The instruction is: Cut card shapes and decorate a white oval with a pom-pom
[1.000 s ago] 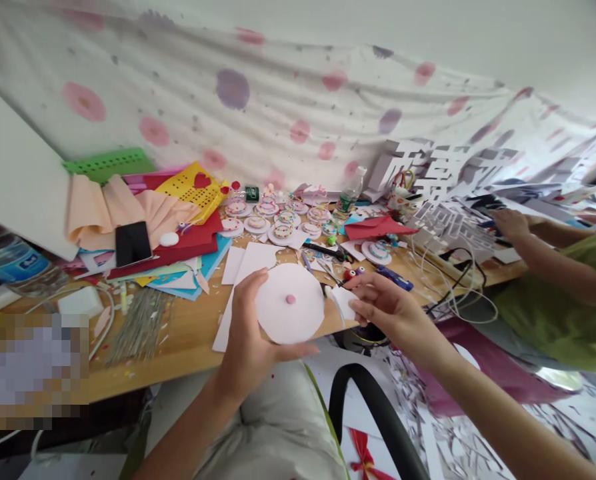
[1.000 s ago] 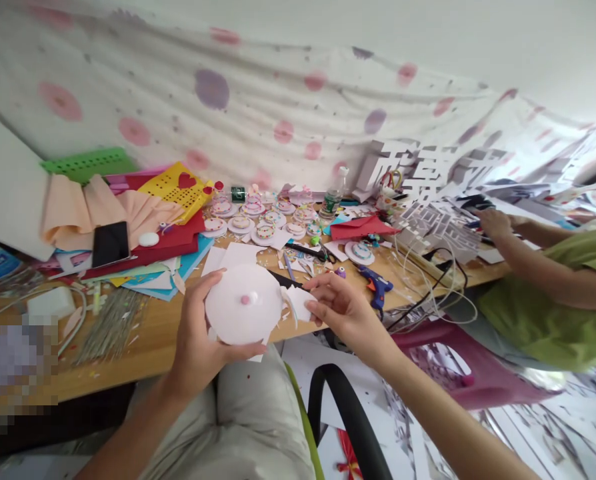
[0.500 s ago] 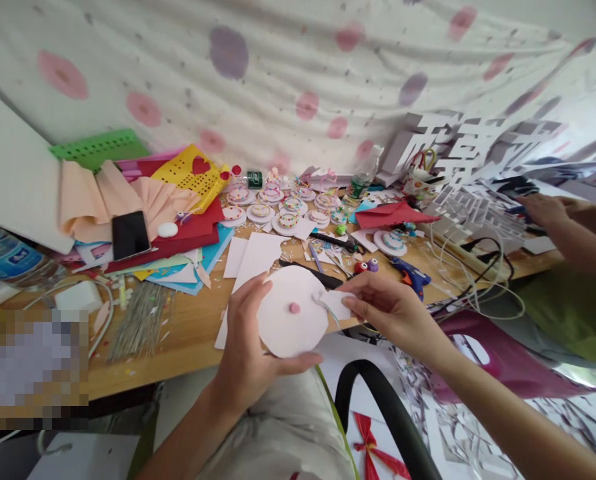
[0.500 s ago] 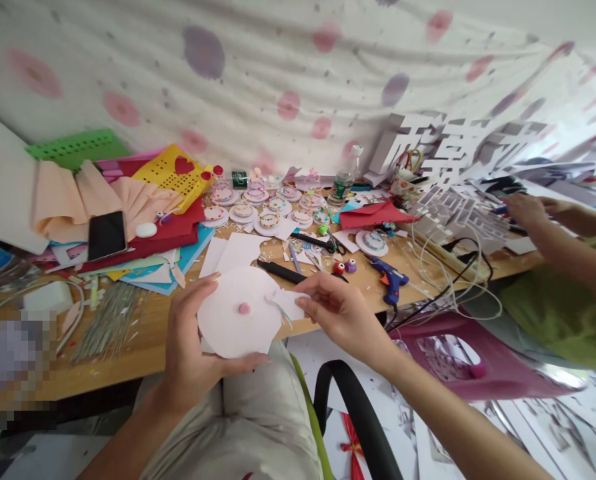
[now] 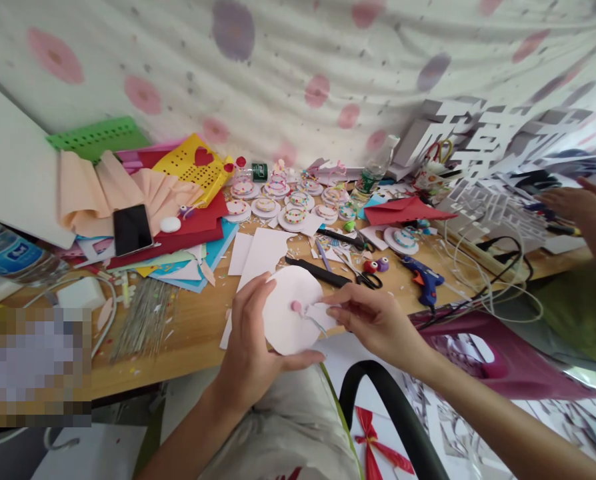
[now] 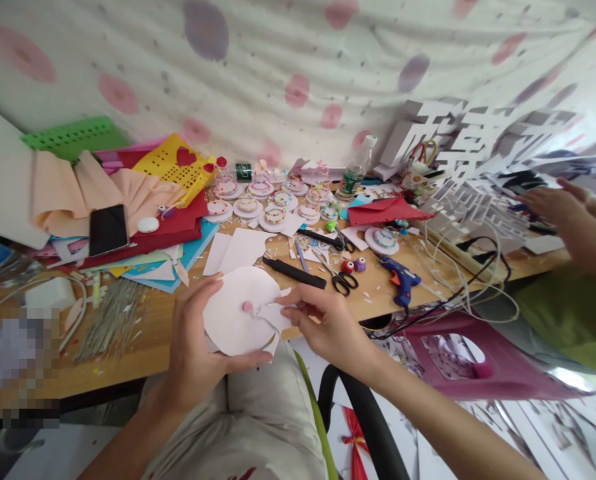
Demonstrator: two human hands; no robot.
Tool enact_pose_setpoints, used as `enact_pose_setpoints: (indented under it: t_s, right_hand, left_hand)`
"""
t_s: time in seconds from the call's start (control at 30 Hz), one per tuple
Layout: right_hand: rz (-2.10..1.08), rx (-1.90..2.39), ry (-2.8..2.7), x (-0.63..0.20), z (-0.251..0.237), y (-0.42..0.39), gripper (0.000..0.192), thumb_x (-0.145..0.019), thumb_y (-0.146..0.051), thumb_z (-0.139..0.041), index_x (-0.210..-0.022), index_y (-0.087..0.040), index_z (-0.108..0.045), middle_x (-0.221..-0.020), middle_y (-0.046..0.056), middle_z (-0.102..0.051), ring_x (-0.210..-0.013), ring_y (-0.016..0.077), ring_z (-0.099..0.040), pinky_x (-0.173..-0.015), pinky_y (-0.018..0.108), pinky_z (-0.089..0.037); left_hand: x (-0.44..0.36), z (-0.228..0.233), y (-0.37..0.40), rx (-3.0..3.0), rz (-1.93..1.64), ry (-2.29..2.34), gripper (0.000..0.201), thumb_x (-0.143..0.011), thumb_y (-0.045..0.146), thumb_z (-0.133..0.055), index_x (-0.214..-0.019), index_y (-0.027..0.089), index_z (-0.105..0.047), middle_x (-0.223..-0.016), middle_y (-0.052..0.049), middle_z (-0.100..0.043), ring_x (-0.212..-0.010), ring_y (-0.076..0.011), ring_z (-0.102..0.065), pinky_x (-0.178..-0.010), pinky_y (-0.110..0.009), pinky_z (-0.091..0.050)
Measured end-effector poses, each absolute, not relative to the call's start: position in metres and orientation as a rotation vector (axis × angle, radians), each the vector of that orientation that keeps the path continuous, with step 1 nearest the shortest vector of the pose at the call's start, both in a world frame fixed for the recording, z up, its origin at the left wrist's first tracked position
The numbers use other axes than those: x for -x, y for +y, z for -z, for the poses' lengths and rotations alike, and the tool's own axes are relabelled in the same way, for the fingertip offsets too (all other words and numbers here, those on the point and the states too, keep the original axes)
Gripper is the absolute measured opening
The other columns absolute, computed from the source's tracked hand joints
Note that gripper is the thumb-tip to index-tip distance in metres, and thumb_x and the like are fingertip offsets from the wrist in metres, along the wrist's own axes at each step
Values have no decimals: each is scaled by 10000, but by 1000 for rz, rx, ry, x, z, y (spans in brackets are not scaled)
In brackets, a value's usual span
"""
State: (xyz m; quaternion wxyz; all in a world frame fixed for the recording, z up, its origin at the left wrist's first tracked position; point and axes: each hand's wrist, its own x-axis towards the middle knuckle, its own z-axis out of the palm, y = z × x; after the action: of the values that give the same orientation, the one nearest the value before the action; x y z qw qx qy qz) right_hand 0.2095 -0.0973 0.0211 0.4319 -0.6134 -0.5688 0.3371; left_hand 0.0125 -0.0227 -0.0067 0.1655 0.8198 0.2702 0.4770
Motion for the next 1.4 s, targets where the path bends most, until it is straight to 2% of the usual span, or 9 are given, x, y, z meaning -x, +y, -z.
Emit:
enact_pose_setpoints:
  t_s: [0.23,0.4,0.47,0.57,0.7,0.83,0.97,1.13,1.4]
  right_hand:
    - [-841,1498,-1446,-207,-10,-96,119,-888,-304,-600,-913,-224,-685,-859,52,-705,-733,170,-617,-618,286,-498]
    - [-904,1445,-1397,-202,-3,-92,118,-877,-327,-622,-883,-218,-667,-832,42,-685,-680,151,-590,-576,275,-476]
    - [-967,1405,-1360,-202,-1,-89,143,-866,-352,-642,-879,-212,-669,-787,26,-663,-640,132,-564,-565,263,-466]
    - [-1140,1336,-1242,-207,-1,-85,197,-830,-398,-688,-859,-205,-662,-727,0,-631,-577,102,-520,-534,239,-448]
    - [-1228,1289,-1067,-222,-8,-84,252,-773,-428,-748,-849,-205,-655,-679,-13,-611,-564,89,-520,-517,217,-440]
    - [-1133,1348,-970,-245,-30,-87,279,-712,-437,-799,-843,-233,-661,-680,-8,-611,-569,103,-529,-502,227,-436]
    - [-1019,1396,-969,-261,-47,-88,278,-690,-429,-816,-839,-252,-662,-691,-10,-607,-576,110,-526,-513,238,-443]
    - [-998,1405,-1150,-253,-39,-83,228,-761,-408,-765,-836,-228,-647,-766,4,-623,-655,114,-559,-602,245,-486]
    - [-1146,1384,-1219,-228,-33,-68,316,-761,-471,-741,-830,-212,-573,-737,-7,-599,-625,123,-618,-587,273,-551]
  left_hand:
    - [-15,11,-22,-2370,-1250,800,1170,-448,422,-928,-1416,207,-306,-1299,-162,-467,-1240,-338,-471,-1049,-456,-422]
    - [-17,16,-21,-2397,-1167,780,1175,-490,446,-901,-1435,186,-253,-1328,-190,-444,-1265,-342,-460,-1057,-465,-420]
    - [-18,18,-20,-2408,-1133,772,1224,-460,446,-910,-1441,184,-226,-1327,-198,-441,-1263,-355,-465,-1053,-481,-422]
    - [-20,21,-19,-2408,-1047,772,1313,-410,417,-934,-1454,209,-166,-1331,-200,-437,-1268,-383,-464,-1041,-521,-424]
    - [-19,30,-14,-2396,-935,791,1313,-437,356,-948,-1452,231,-125,-1335,-199,-424,-1283,-393,-452,-1035,-543,-421]
    - [-14,39,-9,-2382,-937,851,1293,-424,396,-947,-1434,221,-159,-1338,-201,-415,-1279,-400,-452,-1060,-563,-382]
    - [-7,40,-2,-2283,-940,885,1243,-392,447,-945,-1393,230,-240,-1302,-170,-440,-1233,-382,-488,-1017,-540,-422]
    - [5,35,3,-2195,-993,821,1233,-299,532,-929,-1339,228,-340,-1292,-158,-457,-1216,-384,-496,-1001,-522,-438]
    - [13,27,-3,-2117,-1057,750,1228,-318,618,-880,-1367,238,-369,-1331,-165,-451,-1246,-381,-476,-1039,-530,-414]
